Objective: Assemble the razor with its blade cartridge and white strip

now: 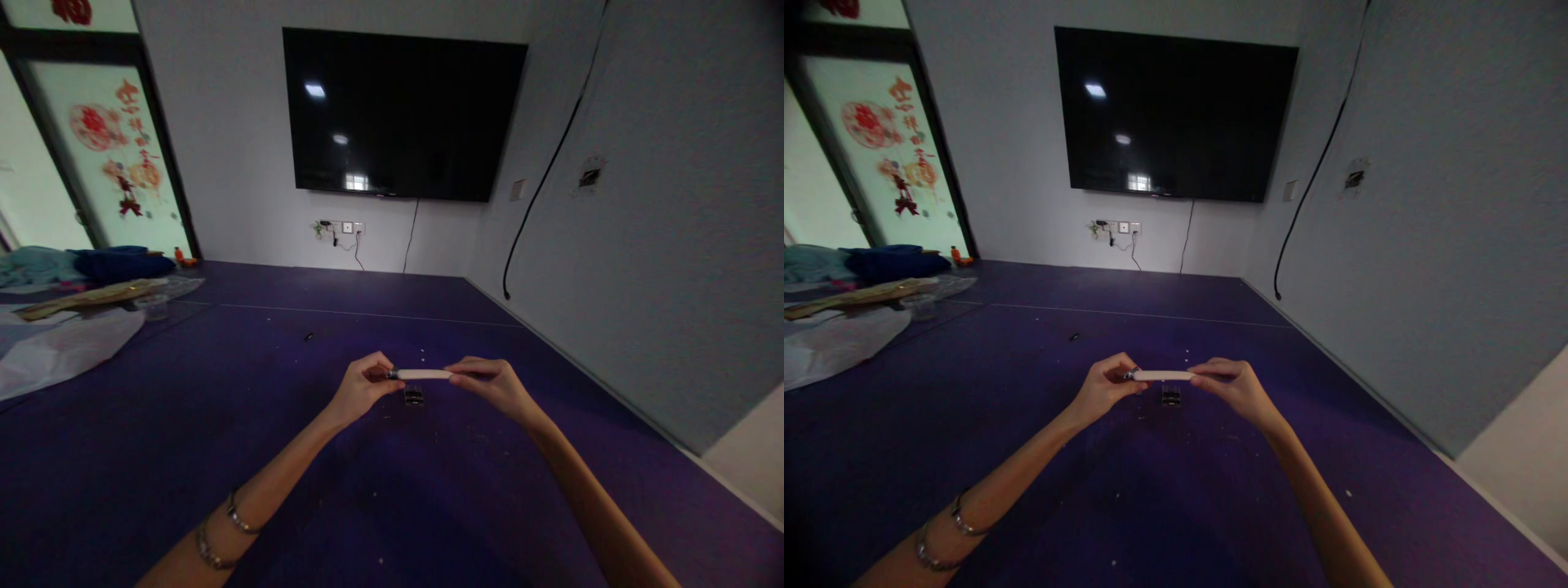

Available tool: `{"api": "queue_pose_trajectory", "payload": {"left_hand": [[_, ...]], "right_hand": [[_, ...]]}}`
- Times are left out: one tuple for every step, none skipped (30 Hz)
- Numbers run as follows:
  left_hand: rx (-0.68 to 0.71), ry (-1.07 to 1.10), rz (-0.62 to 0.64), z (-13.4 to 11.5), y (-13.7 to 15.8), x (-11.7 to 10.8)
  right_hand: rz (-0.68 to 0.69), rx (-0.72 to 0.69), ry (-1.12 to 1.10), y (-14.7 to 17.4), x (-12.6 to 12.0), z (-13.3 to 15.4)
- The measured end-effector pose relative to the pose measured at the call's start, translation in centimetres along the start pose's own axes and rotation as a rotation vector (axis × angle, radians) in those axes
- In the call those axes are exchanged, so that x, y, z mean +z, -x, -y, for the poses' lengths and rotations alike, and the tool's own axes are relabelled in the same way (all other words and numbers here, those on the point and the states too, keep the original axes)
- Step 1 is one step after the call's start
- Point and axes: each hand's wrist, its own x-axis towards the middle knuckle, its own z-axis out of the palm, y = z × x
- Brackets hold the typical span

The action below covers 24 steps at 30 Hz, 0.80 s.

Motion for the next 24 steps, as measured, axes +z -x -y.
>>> {"api": "queue_pose_trajectory", "payload": {"left_hand": [[-0.003, 0.003, 0.005, 0.0, 0.0, 0.1], [-0.006, 0.01, 0.012, 0.0, 0.1, 0.1], [-0.01, 0.018, 0.02, -0.1, 0.1, 0.2], [-0.012, 0.023, 0.022, -0.1, 0.1, 0.2], [-0.012, 0.02, 0.02, -0.1, 0.1, 0.2], [-0.007, 0.011, 0.016, -0.1, 0.1, 0.2], [-0.002, -0.002, 0.01, -0.1, 0.1, 0.2], [0.002, -0.014, 0.005, 0.0, 0.1, 0.2], [0.0, -0.02, 0.001, 0.0, 0.1, 0.2], [-0.005, -0.018, 0.001, -0.1, 0.1, 0.2], [-0.015, -0.009, 0.004, -0.1, 0.1, 0.2], [-0.025, 0.003, 0.009, -0.1, 0.1, 0.2], [-0.032, 0.015, 0.013, -0.2, 0.1, 0.2], [-0.034, 0.021, 0.016, -0.2, 0.1, 0.2], [-0.031, 0.018, 0.016, -0.1, 0.1, 0.2], [-0.025, 0.009, 0.015, -0.1, 0.1, 0.3], [-0.018, -0.002, 0.013, 0.0, 0.1, 0.3], [-0.012, -0.011, 0.012, 0.1, 0.1, 0.3], [-0.009, -0.017, 0.013, 0.1, 0.1, 0.3], [-0.009, -0.015, 0.016, 0.2, 0.1, 0.3], [-0.013, -0.006, 0.021, 0.2, 0.1, 0.3], [-0.018, 0.007, 0.024, 0.2, 0.1, 0.3], [-0.024, 0.022, 0.026, 0.2, 0.1, 0.3], [-0.029, 0.032, 0.028, 0.2, 0.1, 0.3]], "right_hand": [[-0.004, 0.002, 0.003, 0.0, 0.0, -0.1], [-0.013, 0.007, 0.007, 0.0, 0.0, -0.2], [-0.023, 0.013, 0.008, 0.0, 0.0, -0.3], [-0.031, 0.016, 0.008, 0.0, 0.1, -0.3], [-0.028, 0.015, 0.007, 0.0, 0.1, -0.3], [-0.019, 0.01, 0.005, 0.0, 0.1, -0.2], [-0.005, 0.004, 0.003, 0.0, 0.1, -0.1], [0.007, 0.0, 0.004, 0.0, 0.2, 0.0], [0.014, -0.001, 0.005, 0.0, 0.2, 0.1], [0.01, 0.002, 0.007, 0.0, 0.2, 0.1], [0.0, 0.007, 0.009, 0.0, 0.2, 0.1], [-0.015, 0.013, 0.01, 0.0, 0.2, 0.1], [-0.029, 0.018, 0.01, 0.0, 0.2, 0.1], [-0.039, 0.021, 0.01, 0.0, 0.1, 0.1], [-0.042, 0.022, 0.008, 0.0, 0.1, 0.1], [-0.035, 0.019, 0.006, 0.0, 0.1, 0.2], [-0.023, 0.014, 0.004, 0.0, 0.1, 0.3], [-0.008, 0.008, 0.0, 0.1, 0.2, 0.5], [0.005, 0.003, -0.003, 0.1, 0.2, 0.6], [0.01, 0.002, -0.004, 0.1, 0.2, 0.7], [0.003, 0.008, -0.002, 0.1, 0.3, 0.7], [-0.013, 0.016, 0.003, 0.1, 0.3, 0.8], [-0.032, 0.024, 0.01, 0.1, 0.2, 0.8], [-0.047, 0.027, 0.02, 0.1, 0.2, 0.9]]}}
